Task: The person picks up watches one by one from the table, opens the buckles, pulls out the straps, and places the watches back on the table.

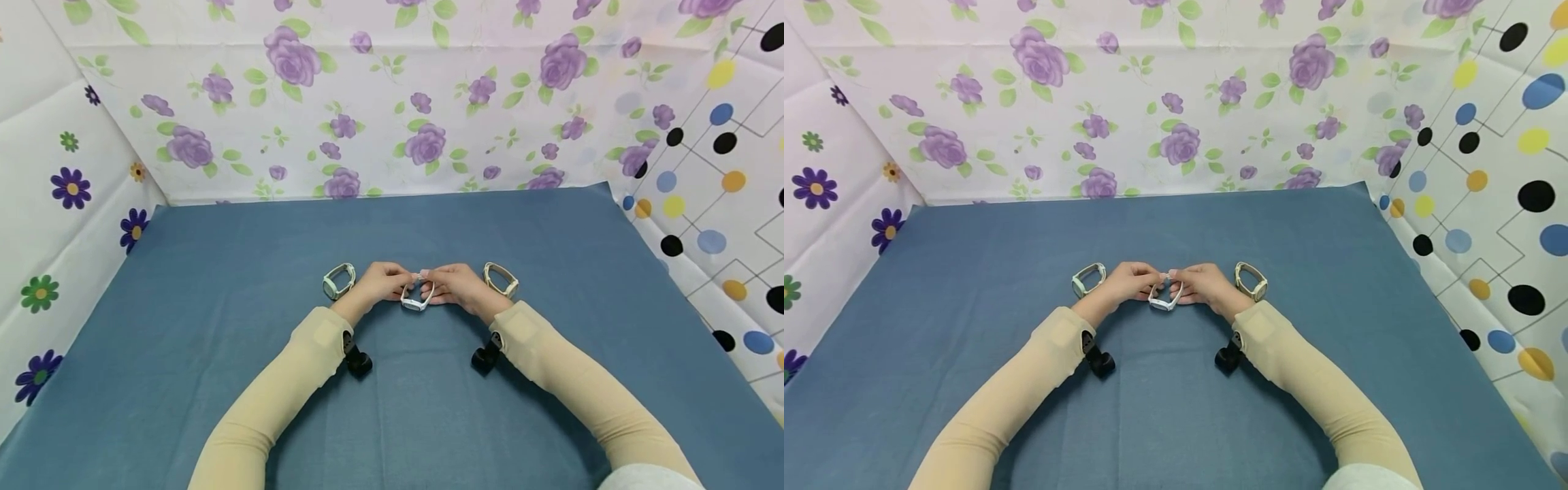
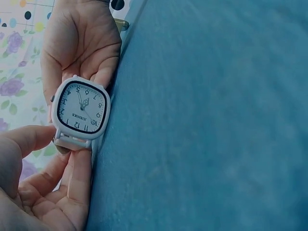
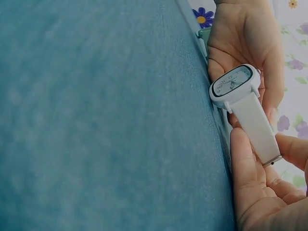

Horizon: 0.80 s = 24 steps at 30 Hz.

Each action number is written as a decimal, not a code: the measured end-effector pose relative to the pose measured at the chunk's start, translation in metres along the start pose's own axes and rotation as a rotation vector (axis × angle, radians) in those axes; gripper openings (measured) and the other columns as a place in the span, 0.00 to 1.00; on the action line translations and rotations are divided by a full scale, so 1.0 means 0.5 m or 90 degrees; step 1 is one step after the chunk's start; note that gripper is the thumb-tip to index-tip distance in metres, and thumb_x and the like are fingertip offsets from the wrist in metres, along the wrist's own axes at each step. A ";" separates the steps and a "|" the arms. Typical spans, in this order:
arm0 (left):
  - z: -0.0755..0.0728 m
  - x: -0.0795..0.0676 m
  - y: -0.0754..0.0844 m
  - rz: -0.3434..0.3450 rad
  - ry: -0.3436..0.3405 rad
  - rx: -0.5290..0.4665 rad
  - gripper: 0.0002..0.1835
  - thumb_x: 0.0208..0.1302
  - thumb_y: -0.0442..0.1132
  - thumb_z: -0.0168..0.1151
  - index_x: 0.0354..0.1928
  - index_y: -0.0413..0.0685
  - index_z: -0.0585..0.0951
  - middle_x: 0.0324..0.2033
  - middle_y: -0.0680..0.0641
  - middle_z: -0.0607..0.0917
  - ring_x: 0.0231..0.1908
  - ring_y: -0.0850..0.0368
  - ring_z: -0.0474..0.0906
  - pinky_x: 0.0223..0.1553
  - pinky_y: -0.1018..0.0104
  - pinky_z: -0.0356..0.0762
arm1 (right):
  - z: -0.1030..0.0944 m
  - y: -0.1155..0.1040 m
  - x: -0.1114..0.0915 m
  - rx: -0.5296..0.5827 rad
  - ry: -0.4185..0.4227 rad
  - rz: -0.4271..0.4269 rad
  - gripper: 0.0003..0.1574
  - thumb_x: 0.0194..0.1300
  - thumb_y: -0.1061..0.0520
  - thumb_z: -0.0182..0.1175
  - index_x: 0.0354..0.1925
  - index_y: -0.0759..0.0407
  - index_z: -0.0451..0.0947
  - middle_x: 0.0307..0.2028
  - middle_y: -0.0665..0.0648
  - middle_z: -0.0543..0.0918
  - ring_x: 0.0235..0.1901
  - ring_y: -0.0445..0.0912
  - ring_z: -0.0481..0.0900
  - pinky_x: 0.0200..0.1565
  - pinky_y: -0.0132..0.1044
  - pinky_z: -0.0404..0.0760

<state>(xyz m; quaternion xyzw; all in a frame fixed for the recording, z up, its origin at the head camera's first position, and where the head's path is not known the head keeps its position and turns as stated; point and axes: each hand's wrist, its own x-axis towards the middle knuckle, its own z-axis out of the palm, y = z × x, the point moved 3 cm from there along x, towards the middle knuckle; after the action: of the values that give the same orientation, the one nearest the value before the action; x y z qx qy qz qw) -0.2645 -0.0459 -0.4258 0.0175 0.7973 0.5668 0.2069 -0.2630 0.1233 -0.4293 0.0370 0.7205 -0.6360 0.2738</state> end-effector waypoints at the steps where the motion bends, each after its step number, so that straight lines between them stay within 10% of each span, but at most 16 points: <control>1: -0.001 -0.001 -0.001 -0.001 0.001 -0.002 0.12 0.67 0.41 0.58 0.43 0.39 0.84 0.40 0.43 0.84 0.37 0.56 0.81 0.41 0.64 0.83 | 0.000 0.000 0.001 0.001 0.001 -0.001 0.25 0.70 0.51 0.55 0.54 0.72 0.74 0.29 0.53 0.83 0.27 0.41 0.82 0.36 0.33 0.85; 24: -0.007 -0.020 -0.015 0.020 0.009 -0.015 0.14 0.66 0.40 0.57 0.46 0.38 0.83 0.45 0.39 0.83 0.41 0.51 0.82 0.47 0.61 0.82 | -0.002 0.010 0.005 0.060 0.041 -0.008 0.27 0.71 0.50 0.55 0.58 0.70 0.72 0.28 0.51 0.83 0.28 0.39 0.83 0.35 0.31 0.84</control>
<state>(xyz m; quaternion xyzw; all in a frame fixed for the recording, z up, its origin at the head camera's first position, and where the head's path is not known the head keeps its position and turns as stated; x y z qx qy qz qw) -0.2551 -0.0546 -0.4286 0.0236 0.7918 0.5791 0.1927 -0.2634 0.1243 -0.4348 0.0658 0.6985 -0.6694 0.2445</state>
